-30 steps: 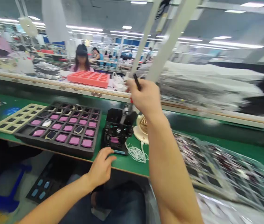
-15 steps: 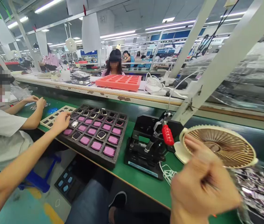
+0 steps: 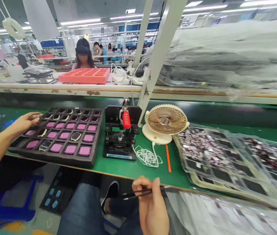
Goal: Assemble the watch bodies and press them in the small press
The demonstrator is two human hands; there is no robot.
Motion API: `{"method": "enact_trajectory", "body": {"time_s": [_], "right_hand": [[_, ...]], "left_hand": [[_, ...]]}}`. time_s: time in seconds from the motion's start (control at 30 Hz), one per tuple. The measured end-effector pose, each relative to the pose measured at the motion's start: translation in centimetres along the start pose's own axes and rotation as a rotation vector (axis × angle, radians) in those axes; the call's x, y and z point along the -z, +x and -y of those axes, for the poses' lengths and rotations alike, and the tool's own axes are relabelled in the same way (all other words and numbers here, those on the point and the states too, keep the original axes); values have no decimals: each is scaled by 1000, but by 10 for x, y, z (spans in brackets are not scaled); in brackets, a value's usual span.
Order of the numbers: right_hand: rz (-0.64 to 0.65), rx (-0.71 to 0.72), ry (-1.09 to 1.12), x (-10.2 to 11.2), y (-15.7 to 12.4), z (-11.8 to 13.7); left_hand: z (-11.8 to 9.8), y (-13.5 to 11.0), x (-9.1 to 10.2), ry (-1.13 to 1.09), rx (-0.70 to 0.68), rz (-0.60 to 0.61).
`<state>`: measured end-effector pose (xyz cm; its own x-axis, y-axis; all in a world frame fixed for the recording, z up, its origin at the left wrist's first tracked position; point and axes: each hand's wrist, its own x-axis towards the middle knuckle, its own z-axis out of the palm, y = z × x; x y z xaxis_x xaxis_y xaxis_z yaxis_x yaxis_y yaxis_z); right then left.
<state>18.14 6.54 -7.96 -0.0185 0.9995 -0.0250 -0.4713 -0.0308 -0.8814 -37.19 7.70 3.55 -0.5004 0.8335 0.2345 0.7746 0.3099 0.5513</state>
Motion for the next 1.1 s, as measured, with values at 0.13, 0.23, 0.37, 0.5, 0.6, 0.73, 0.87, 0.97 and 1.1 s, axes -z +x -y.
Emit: {"method": "enact_trajectory", "body": {"time_s": [0.13,0.23,0.37,0.5,0.6,0.73,0.87,0.97,1.1], "right_hand": [[66,-109,-17,13,-7,-20],[182,-29,9,-2,-16,-23],[280,215,-118,-34,-33,-19],[335,458,-387,-46,-44,-20],[367,541,-435,-41,-48,-28],[406,593,-441,-29,-48,-39],[463,599,-463,-23,-46,-42],[482,592,-474,-22,-45,-42],[509,596,-481,-20,-44,-42]], "left_hand": [[-28,-73,0,-342,21,4],[-73,-143,-32,-1010,149,175],[-136,-229,-92,-1183,308,429],[-168,-274,-136,-1061,301,626],[-175,-283,-153,-977,288,655],[-176,-287,-164,-895,273,676],[-177,-290,-169,-856,248,711],[-178,-291,-172,-842,246,712],[-177,-291,-175,-833,240,712]]}}
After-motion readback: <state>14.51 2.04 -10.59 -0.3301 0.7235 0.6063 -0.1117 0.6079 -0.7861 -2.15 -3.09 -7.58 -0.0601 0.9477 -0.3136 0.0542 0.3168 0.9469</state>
